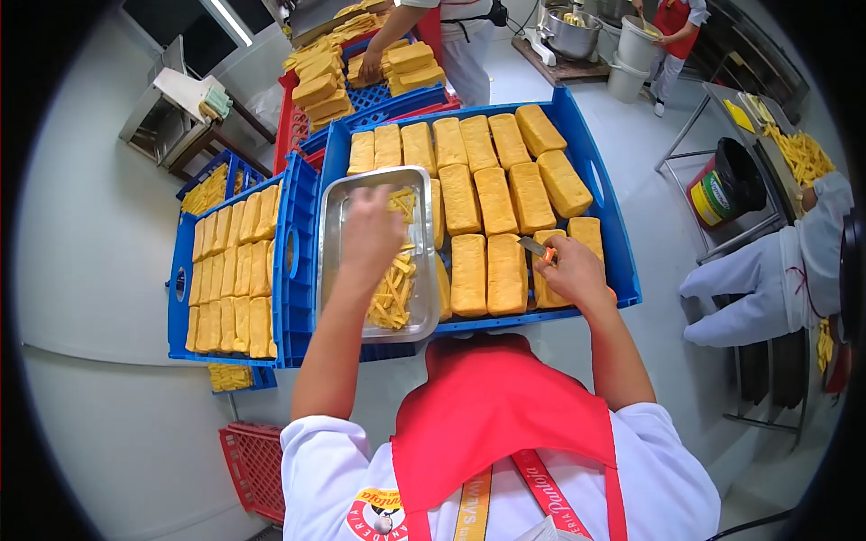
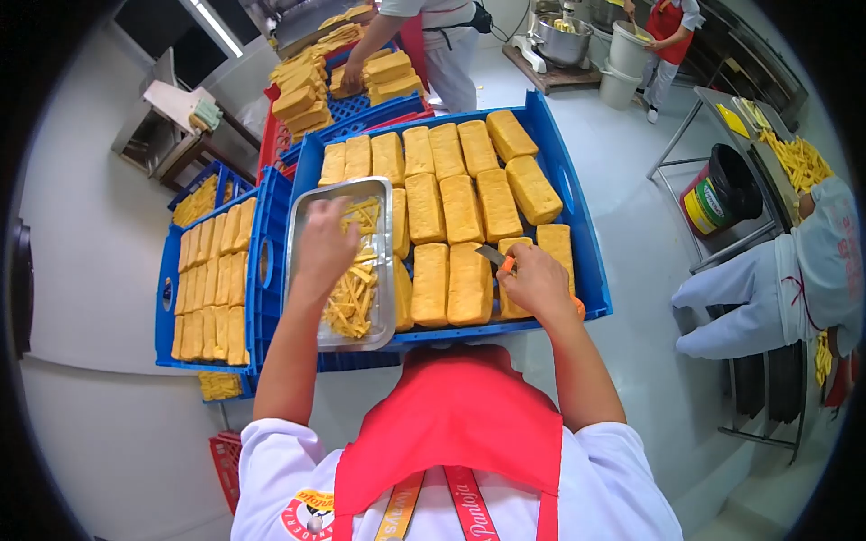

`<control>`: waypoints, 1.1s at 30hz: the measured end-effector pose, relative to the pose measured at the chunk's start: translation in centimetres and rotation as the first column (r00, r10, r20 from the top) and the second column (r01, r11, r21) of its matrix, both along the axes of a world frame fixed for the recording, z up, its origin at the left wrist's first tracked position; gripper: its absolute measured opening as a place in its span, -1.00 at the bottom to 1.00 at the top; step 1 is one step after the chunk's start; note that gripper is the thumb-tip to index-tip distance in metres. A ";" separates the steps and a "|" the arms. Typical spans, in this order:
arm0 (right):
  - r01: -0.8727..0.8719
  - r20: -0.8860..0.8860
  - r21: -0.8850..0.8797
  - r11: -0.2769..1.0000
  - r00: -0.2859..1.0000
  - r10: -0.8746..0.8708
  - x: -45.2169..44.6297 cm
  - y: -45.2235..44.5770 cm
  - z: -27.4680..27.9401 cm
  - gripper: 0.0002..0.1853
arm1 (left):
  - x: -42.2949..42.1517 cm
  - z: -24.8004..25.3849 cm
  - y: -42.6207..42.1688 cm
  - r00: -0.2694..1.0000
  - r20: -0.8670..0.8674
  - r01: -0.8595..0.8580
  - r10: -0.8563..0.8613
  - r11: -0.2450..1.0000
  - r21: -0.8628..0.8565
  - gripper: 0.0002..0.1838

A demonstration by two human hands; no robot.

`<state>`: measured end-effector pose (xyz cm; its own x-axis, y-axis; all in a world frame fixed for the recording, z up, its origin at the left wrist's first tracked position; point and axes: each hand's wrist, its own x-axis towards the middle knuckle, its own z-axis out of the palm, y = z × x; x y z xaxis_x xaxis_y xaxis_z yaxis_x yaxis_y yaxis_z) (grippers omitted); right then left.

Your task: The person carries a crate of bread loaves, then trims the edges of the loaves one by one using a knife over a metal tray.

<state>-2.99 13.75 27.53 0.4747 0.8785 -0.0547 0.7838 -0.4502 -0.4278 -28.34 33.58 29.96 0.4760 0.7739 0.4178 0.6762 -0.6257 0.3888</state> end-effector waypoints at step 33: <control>-0.397 -0.047 0.491 0.776 0.877 0.478 -8.3 6.6 5.8 -0.64 | -4.1 0.7 -1.9 0.269 0.636 0.860 0.723 0.116 -0.497 -0.53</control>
